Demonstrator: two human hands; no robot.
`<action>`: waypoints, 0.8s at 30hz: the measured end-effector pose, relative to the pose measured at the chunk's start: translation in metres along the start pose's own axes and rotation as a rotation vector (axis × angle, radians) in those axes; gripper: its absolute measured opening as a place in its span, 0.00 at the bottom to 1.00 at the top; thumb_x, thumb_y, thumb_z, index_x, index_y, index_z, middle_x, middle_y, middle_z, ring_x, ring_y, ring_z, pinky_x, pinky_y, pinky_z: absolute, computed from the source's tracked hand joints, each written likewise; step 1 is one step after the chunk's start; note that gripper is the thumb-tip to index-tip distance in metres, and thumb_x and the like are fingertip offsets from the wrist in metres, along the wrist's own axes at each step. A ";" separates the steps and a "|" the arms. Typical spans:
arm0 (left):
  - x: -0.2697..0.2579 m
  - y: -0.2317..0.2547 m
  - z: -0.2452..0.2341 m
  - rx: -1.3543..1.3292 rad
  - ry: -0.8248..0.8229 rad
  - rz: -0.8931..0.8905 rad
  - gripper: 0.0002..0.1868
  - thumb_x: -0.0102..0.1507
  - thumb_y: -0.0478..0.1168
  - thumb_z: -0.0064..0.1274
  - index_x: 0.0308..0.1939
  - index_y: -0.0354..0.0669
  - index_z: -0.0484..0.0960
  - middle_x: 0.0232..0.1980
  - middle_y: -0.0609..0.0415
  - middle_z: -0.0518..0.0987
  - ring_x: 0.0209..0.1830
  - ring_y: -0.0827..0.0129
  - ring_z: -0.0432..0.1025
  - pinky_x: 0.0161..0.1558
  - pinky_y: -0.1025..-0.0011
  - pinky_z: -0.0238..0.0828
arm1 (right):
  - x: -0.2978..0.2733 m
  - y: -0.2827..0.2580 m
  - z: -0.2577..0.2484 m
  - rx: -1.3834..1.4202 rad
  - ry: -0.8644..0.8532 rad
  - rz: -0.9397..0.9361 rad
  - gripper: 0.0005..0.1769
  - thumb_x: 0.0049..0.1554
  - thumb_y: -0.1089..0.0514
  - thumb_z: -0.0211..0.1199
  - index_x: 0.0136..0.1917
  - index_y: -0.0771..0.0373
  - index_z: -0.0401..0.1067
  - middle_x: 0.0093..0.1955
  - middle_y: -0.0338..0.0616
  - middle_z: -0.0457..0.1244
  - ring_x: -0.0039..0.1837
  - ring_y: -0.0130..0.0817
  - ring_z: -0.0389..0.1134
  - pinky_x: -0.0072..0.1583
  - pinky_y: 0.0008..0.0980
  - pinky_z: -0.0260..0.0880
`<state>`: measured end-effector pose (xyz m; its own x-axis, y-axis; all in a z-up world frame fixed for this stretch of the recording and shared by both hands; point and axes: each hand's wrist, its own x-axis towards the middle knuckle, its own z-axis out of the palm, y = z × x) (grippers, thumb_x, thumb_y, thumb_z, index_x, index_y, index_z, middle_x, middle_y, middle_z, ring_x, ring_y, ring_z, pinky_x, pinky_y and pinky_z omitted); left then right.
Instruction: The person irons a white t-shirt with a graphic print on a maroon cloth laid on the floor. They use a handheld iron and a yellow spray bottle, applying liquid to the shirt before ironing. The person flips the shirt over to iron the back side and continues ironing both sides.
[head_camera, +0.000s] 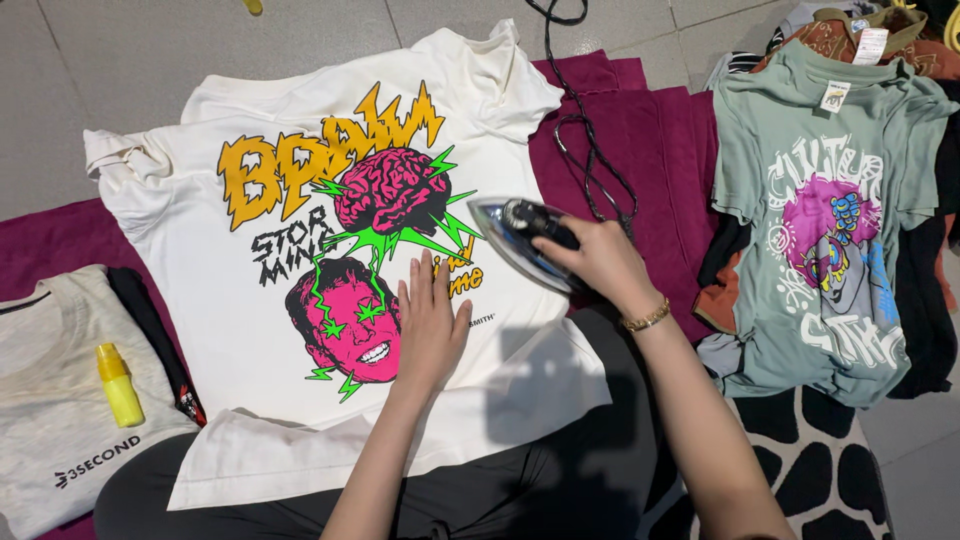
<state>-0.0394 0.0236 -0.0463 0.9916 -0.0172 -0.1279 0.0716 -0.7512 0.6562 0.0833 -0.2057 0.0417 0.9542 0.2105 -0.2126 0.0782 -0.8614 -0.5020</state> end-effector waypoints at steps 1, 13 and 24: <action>0.000 -0.001 0.000 -0.001 0.005 0.005 0.35 0.69 0.48 0.45 0.75 0.31 0.58 0.82 0.36 0.46 0.83 0.44 0.39 0.77 0.45 0.30 | 0.003 0.001 0.002 0.011 0.080 -0.042 0.26 0.53 0.41 0.70 0.53 0.65 0.79 0.31 0.62 0.67 0.37 0.55 0.72 0.39 0.47 0.69; -0.003 0.001 -0.007 -0.015 0.019 0.015 0.35 0.68 0.46 0.46 0.75 0.30 0.58 0.81 0.35 0.47 0.83 0.43 0.39 0.77 0.44 0.31 | 0.025 0.008 0.010 0.240 0.021 -0.071 0.24 0.57 0.43 0.69 0.47 0.70 0.77 0.31 0.55 0.68 0.35 0.41 0.75 0.37 0.36 0.68; -0.001 -0.005 -0.005 0.007 0.042 0.020 0.34 0.68 0.47 0.47 0.74 0.31 0.59 0.81 0.34 0.47 0.83 0.43 0.40 0.76 0.43 0.33 | 0.026 -0.009 0.015 0.029 0.146 -0.058 0.25 0.58 0.40 0.70 0.50 0.66 0.80 0.32 0.61 0.66 0.36 0.52 0.70 0.37 0.43 0.66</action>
<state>-0.0400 0.0304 -0.0461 0.9965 -0.0052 -0.0833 0.0506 -0.7557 0.6530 0.1026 -0.1857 0.0277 0.9802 0.1885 -0.0599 0.1281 -0.8358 -0.5339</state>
